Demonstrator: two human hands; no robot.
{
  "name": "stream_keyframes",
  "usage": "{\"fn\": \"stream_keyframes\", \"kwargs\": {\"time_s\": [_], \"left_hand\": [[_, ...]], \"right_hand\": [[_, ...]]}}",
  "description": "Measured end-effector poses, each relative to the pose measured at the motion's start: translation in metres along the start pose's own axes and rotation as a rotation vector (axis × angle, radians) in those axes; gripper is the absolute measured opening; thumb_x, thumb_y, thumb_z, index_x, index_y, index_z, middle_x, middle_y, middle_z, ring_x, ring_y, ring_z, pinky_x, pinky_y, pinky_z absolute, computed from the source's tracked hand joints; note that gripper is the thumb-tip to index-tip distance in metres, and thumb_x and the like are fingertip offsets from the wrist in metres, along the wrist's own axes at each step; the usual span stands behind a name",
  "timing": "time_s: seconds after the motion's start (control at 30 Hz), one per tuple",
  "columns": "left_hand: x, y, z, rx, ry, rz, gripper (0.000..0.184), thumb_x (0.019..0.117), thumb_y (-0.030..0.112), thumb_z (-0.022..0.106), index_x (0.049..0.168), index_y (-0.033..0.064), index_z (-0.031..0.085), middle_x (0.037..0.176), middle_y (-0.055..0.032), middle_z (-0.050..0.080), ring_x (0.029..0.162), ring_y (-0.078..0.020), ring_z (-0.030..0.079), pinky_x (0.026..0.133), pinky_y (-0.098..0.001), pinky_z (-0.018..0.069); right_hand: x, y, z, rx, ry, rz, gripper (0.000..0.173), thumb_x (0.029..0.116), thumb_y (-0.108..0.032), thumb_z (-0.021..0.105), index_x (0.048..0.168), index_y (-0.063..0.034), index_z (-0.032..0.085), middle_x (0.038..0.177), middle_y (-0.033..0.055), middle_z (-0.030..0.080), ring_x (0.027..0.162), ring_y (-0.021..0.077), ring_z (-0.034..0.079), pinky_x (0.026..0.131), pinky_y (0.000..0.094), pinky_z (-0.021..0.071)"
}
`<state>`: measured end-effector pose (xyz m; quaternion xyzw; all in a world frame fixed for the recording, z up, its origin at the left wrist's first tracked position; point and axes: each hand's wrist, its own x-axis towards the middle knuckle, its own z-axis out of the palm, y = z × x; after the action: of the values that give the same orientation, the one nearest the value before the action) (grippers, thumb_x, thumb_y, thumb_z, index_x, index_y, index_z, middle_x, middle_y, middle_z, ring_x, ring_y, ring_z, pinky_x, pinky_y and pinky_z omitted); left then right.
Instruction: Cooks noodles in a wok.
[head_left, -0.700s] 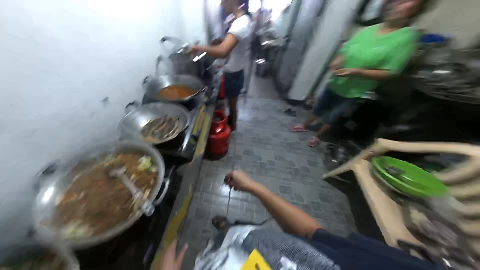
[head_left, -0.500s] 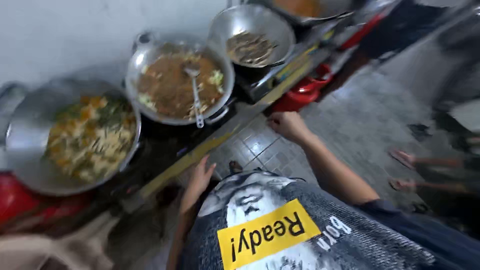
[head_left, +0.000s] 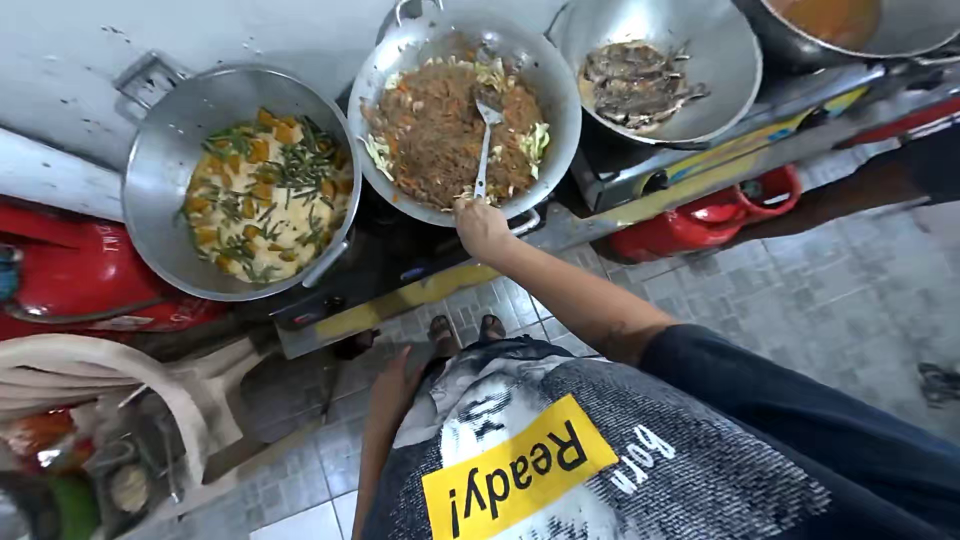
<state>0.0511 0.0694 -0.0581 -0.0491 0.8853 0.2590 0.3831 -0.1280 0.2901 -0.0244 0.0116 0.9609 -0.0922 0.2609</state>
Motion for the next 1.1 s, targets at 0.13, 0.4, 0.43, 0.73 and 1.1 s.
{"fn": "stream_keyframes", "kwargs": {"time_s": [0.13, 0.4, 0.43, 0.73, 1.1], "left_hand": [[0.010, -0.021, -0.012, -0.013, -0.068, -0.025, 0.054, 0.1074, 0.024, 0.055, 0.153, -0.0016, 0.042, 0.145, -0.0306, 0.054, 0.133, -0.0459, 0.055, 0.113, -0.0565, 0.0399], [0.048, -0.036, -0.049, 0.083, -0.113, -0.042, 0.057, 0.1072, 0.025, 0.056, 0.156, 0.0005, 0.038, 0.148, -0.0296, 0.051, 0.137, -0.0461, 0.050, 0.115, -0.0584, 0.0380], [0.052, -0.036, -0.049, 0.052, -0.096, -0.039, 0.057, 0.1076, 0.026, 0.055, 0.156, 0.0003, 0.039, 0.147, -0.0303, 0.051, 0.137, -0.0467, 0.050, 0.115, -0.0586, 0.0375], [0.069, -0.078, 0.068, -0.135, -0.119, -0.260, 0.054, 0.1065, 0.028, 0.056, 0.150, -0.0025, 0.046, 0.139, -0.0318, 0.057, 0.131, -0.0472, 0.055, 0.113, -0.0598, 0.0410], [0.098, -0.143, 0.279, -0.665, 0.079, -0.475, 0.043, 0.1042, 0.026, 0.060, 0.142, 0.0058, 0.058, 0.125, -0.0195, 0.070, 0.117, -0.0369, 0.067, 0.104, -0.0574, 0.0510]], "right_hand": [[-0.020, 0.015, -0.045, 0.092, 0.049, 0.130, 0.056, 0.0965, -0.003, 0.063, 0.147, 0.0056, 0.041, 0.128, 0.0345, 0.060, 0.117, 0.0531, 0.062, 0.090, 0.0662, 0.0527], [0.027, 0.093, -0.125, -0.189, 0.057, 0.388, 0.034, 0.1037, -0.017, 0.054, 0.120, 0.0115, 0.063, 0.131, 0.0353, 0.060, 0.125, 0.0539, 0.057, 0.090, 0.0743, 0.0459], [0.041, 0.101, -0.123, -0.210, 0.059, 0.380, 0.034, 0.1040, -0.018, 0.054, 0.121, 0.0102, 0.064, 0.131, 0.0345, 0.061, 0.124, 0.0539, 0.058, 0.090, 0.0745, 0.0461], [0.002, 0.149, -0.217, -0.469, 0.184, 0.277, 0.022, 0.1012, -0.010, 0.059, 0.105, 0.0108, 0.065, 0.106, 0.0370, 0.066, 0.106, 0.0586, 0.063, 0.077, 0.0730, 0.0479], [0.141, 0.175, -0.173, -0.224, 0.061, 0.127, 0.053, 0.1077, -0.044, 0.050, 0.115, 0.0062, 0.067, 0.120, 0.0348, 0.065, 0.117, 0.0554, 0.061, 0.089, 0.0757, 0.0461]]}}
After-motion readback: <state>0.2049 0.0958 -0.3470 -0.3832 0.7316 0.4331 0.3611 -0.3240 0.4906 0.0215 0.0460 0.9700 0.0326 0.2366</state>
